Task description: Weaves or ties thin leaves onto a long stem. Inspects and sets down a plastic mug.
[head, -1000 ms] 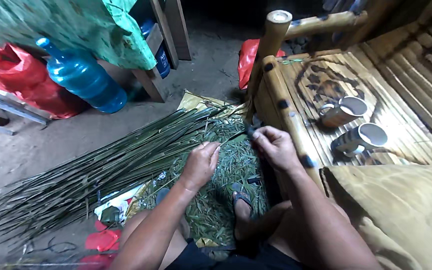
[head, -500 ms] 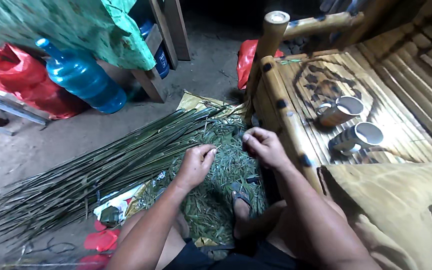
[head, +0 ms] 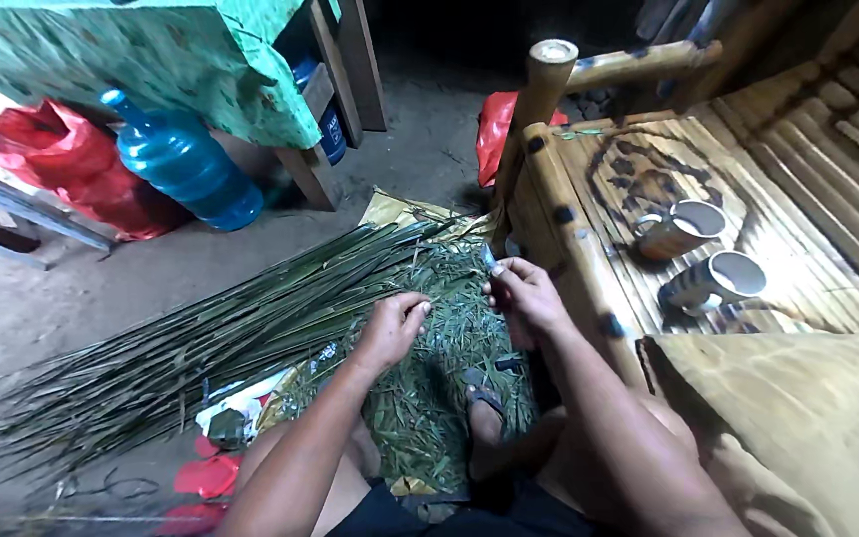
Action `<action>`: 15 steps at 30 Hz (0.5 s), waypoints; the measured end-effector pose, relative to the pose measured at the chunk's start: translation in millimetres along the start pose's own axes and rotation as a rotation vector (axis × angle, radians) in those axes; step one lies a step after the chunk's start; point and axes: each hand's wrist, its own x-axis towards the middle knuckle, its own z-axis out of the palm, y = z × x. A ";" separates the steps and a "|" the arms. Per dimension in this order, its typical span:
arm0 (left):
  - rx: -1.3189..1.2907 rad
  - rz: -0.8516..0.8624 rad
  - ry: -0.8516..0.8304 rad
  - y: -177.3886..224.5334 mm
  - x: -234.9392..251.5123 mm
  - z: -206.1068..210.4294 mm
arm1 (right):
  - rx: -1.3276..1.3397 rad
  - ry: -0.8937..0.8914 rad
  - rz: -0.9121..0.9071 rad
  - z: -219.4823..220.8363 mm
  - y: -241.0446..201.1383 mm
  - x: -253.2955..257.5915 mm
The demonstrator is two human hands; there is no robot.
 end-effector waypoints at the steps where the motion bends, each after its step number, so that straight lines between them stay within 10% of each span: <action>1: -0.058 0.001 -0.067 1.9 1.0 2.4 | 0.074 -0.001 0.017 5.8 5.0 -1.1; 15: -0.186 0.215 -0.397 25.0 2.4 16.2 | 0.637 -0.373 -0.208 31.7 29.4 1.7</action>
